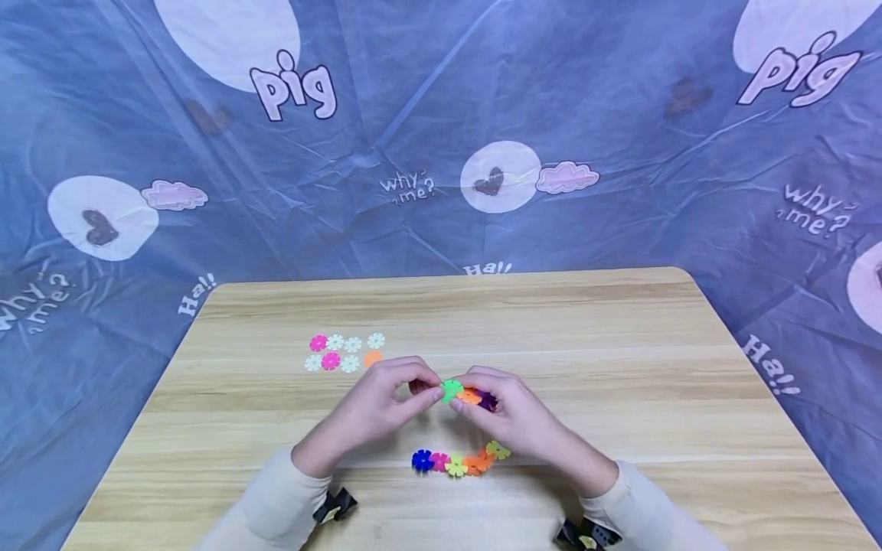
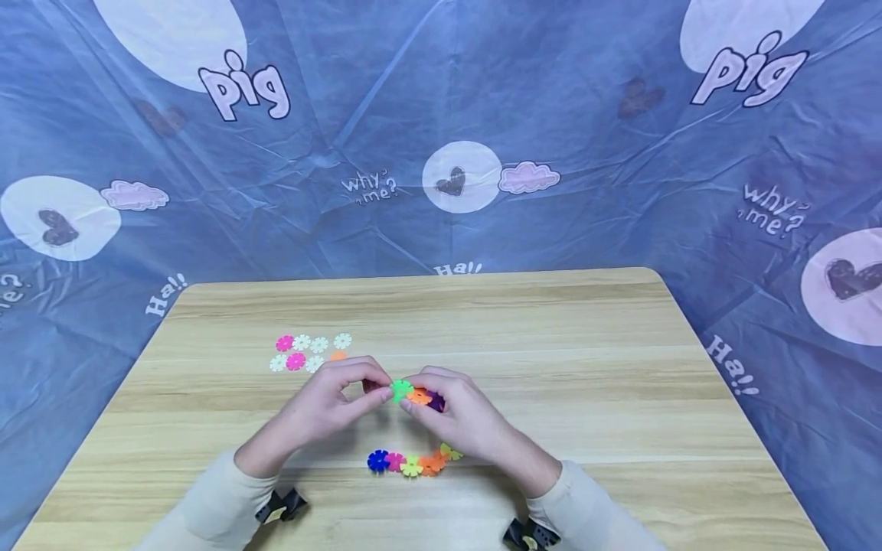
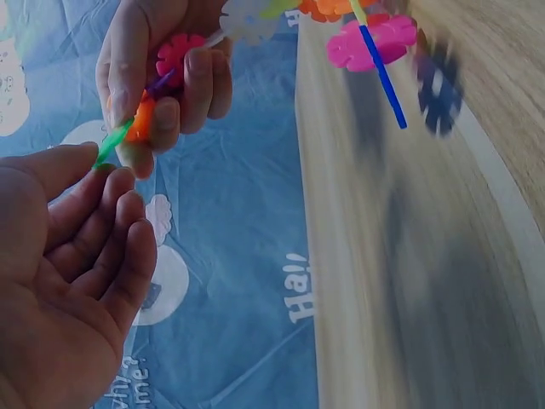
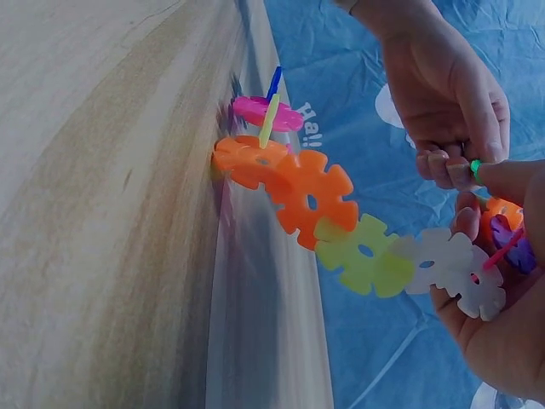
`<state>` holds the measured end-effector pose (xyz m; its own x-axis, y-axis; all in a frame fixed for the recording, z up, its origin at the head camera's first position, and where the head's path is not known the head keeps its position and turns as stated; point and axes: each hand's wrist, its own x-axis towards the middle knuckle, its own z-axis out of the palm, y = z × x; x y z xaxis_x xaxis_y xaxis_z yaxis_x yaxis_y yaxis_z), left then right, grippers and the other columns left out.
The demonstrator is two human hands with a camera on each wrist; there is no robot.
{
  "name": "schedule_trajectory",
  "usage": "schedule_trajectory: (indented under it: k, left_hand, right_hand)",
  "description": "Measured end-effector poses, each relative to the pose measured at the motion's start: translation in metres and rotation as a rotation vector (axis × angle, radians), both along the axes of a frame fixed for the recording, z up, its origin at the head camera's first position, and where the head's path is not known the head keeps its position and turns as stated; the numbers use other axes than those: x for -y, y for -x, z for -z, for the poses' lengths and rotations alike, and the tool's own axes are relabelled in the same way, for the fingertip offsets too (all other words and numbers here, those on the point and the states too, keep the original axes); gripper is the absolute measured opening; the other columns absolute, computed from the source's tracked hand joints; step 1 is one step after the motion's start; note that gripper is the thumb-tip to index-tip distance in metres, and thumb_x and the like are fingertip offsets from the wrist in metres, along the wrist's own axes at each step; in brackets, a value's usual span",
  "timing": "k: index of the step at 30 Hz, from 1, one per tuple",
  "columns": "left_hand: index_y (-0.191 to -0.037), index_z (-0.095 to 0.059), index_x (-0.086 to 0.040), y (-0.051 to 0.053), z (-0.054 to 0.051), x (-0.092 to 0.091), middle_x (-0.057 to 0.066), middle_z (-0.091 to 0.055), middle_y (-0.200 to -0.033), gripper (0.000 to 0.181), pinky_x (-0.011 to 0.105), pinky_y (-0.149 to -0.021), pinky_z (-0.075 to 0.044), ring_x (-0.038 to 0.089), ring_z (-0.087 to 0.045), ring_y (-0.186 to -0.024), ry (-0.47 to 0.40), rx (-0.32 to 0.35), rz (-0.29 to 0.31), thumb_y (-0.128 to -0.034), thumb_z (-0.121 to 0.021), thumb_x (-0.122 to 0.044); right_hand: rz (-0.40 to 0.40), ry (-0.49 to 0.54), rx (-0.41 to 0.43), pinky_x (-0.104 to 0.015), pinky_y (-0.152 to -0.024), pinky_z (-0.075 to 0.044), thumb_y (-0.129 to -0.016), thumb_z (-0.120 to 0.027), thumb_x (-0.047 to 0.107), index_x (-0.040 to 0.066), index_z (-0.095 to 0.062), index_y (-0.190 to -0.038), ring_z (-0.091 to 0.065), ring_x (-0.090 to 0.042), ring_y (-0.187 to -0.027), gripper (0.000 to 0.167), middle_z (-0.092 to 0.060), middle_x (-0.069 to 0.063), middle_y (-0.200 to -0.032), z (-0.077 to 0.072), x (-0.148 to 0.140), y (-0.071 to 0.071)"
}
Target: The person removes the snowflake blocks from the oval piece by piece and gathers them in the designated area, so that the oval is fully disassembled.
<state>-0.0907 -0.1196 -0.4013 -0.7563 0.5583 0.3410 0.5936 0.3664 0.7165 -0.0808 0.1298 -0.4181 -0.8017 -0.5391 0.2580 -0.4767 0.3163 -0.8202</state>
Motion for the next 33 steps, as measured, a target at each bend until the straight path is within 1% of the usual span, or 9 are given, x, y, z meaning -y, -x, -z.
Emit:
schedule_trajectory:
  k: [3,5,10,12,14,19,23,27,33]
  left_hand:
    - [-0.106,-0.079,-0.010,0.000,0.001,-0.001,-0.003,-0.077,-0.095,0.007,0.024,-0.082,-0.061,0.002,-0.065,-0.088,0.004,0.015,-0.006,-0.0994,-0.076,-0.009]
    - [-0.105,-0.079,-0.010,-0.001,0.001,-0.001,-0.003,-0.077,-0.094,0.006,0.025,-0.081,-0.061,0.002,-0.064,-0.087,-0.004,0.024,-0.014,-0.0998,-0.075,-0.009]
    - [-0.103,-0.078,-0.010,0.000,0.004,0.001,-0.002,-0.077,-0.094,0.006,0.027,-0.081,-0.061,0.003,-0.065,-0.086,-0.047,0.046,-0.026,-0.1004,-0.074,-0.008]
    - [-0.103,-0.078,-0.010,0.000,0.005,0.003,-0.002,-0.077,-0.094,0.006,0.028,-0.081,-0.062,0.004,-0.065,-0.087,-0.063,0.050,-0.028,-0.1008,-0.074,-0.008]
    - [-0.104,-0.078,-0.011,0.001,0.006,0.004,-0.002,-0.077,-0.095,0.006,0.029,-0.082,-0.062,0.005,-0.066,-0.088,-0.075,0.050,-0.033,-0.1012,-0.074,-0.009]
    - [-0.104,-0.078,-0.011,0.001,0.008,0.005,-0.002,-0.077,-0.096,0.005,0.028,-0.084,-0.062,0.006,-0.067,-0.089,-0.092,0.060,-0.044,-0.1016,-0.073,-0.009]
    - [-0.105,-0.078,-0.010,0.001,0.009,0.003,-0.001,-0.076,-0.096,0.005,0.027,-0.082,-0.061,0.006,-0.066,-0.088,-0.108,0.070,-0.030,-0.1011,-0.074,-0.009]
    - [-0.106,-0.078,-0.009,0.001,0.010,-0.002,0.001,-0.076,-0.095,0.007,0.028,-0.080,-0.062,0.006,-0.065,-0.086,-0.126,0.055,-0.020,-0.0997,-0.076,-0.009]
    - [-0.104,-0.081,-0.010,-0.001,0.012,-0.006,-0.001,-0.077,-0.094,0.006,0.025,-0.078,-0.060,0.004,-0.065,-0.085,-0.114,0.034,-0.073,-0.0986,-0.078,-0.011]
  right_hand:
    - [0.009,-0.017,0.026,-0.024,-0.071,-0.056,-0.103,-0.075,0.018,0.017,-0.078,-0.128,-0.062,-0.008,-0.087,0.025,-0.076,0.004,-0.111,0.000,0.000,0.000]
    - [0.020,-0.030,0.054,-0.025,-0.074,-0.059,-0.102,-0.076,0.019,0.015,-0.076,-0.131,-0.066,-0.009,-0.092,0.029,-0.077,0.000,-0.118,0.000,0.000,-0.001]
    - [0.069,-0.069,0.137,-0.029,-0.089,-0.061,-0.103,-0.075,0.034,0.011,-0.071,-0.139,-0.070,-0.012,-0.106,0.043,-0.075,-0.008,-0.135,0.003,-0.004,-0.001]
    - [0.074,-0.071,0.165,-0.030,-0.089,-0.062,-0.104,-0.074,0.037,0.010,-0.070,-0.139,-0.071,-0.012,-0.103,0.045,-0.076,-0.008,-0.131,0.004,-0.005,0.000]
    - [0.068,-0.063,0.186,-0.030,-0.086,-0.063,-0.105,-0.072,0.035,0.010,-0.070,-0.138,-0.070,-0.011,-0.098,0.041,-0.077,-0.007,-0.125,0.004,-0.006,0.000]
    - [0.039,-0.045,0.177,-0.027,-0.079,-0.061,-0.107,-0.068,0.026,0.009,-0.070,-0.136,-0.067,-0.007,-0.089,0.033,-0.078,-0.007,-0.116,0.004,-0.007,0.001]
    - [0.024,-0.034,0.145,-0.027,-0.075,-0.060,-0.109,-0.066,0.025,0.009,-0.069,-0.135,-0.066,-0.005,-0.084,0.031,-0.078,-0.008,-0.107,0.003,-0.006,0.001]
    - [0.019,-0.029,0.112,-0.027,-0.077,-0.059,-0.109,-0.065,0.023,0.008,-0.068,-0.135,-0.063,-0.004,-0.085,0.030,-0.076,-0.007,-0.105,0.002,-0.005,0.000]
    - [0.020,-0.042,0.105,-0.027,-0.078,-0.058,-0.110,-0.064,0.025,0.009,-0.068,-0.136,-0.062,-0.006,-0.087,0.030,-0.076,-0.008,-0.108,0.000,-0.003,0.000]
